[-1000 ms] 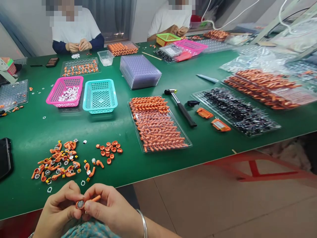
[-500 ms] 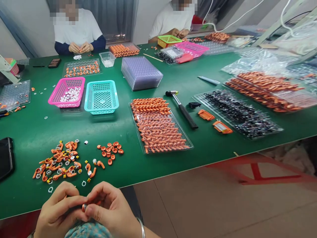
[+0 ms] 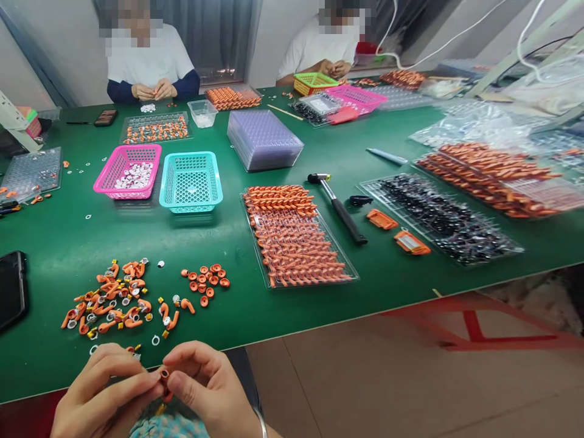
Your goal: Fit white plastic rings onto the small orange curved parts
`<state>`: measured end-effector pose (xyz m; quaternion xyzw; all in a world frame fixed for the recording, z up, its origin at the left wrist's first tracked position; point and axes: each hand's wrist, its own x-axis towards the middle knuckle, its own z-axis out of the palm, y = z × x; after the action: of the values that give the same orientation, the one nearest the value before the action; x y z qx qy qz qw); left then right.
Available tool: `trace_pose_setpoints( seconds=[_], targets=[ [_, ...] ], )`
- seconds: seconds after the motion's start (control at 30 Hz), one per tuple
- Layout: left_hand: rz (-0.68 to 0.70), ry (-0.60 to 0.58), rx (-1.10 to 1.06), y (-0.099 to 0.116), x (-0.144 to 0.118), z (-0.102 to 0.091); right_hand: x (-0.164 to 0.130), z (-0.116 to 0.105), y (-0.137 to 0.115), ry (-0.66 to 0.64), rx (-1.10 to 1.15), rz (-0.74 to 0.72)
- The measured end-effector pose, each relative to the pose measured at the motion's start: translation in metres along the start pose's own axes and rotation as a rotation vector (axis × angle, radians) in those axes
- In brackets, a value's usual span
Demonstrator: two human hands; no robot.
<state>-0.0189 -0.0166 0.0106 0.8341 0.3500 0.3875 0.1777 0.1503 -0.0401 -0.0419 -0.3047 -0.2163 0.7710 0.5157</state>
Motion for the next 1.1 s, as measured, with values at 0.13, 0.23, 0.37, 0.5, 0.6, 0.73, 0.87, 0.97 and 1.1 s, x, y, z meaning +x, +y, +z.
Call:
trace_pose_setpoints(
  seconds=[0.13, 0.23, 0.37, 0.5, 0.6, 0.73, 0.87, 0.97, 1.1],
  targets=[
    [0.05, -0.002, 0.026, 0.002, 0.003, -0.001, 0.001, -0.001, 0.004, -0.013, 0.038, -0.008],
    [0.08, 0.008, 0.04, 0.003, 0.006, -0.002, 0.002, -0.001, 0.005, -0.04, 0.065, -0.02],
    [0.083, 0.019, 0.033, 0.003, 0.004, 0.0, 0.001, -0.001, 0.004, -0.05, 0.085, -0.013],
    [0.003, 0.002, 0.0, 0.001, 0.0, 0.002, 0.001, 0.0, 0.003, -0.05, 0.085, -0.011],
    [-0.053, -0.041, -0.039, 0.0, 0.001, 0.001, 0.001, 0.0, -0.003, -0.072, 0.055, -0.001],
    [-0.123, -0.09, -0.087, -0.001, 0.003, -0.001, 0.0, 0.001, -0.016, -0.132, -0.154, -0.02],
    [-0.171, -0.094, -0.125, -0.001, 0.006, 0.0, -0.003, 0.001, -0.023, -0.155, -0.429, -0.155],
    [-0.146, -0.073, -0.115, 0.0, 0.01, 0.004, -0.003, 0.0, -0.018, -0.132, -0.474, -0.235],
    [-0.221, -0.055, -0.16, 0.0, 0.011, 0.006, 0.004, 0.0, -0.007, -0.028, -0.214, -0.176]
  ],
)
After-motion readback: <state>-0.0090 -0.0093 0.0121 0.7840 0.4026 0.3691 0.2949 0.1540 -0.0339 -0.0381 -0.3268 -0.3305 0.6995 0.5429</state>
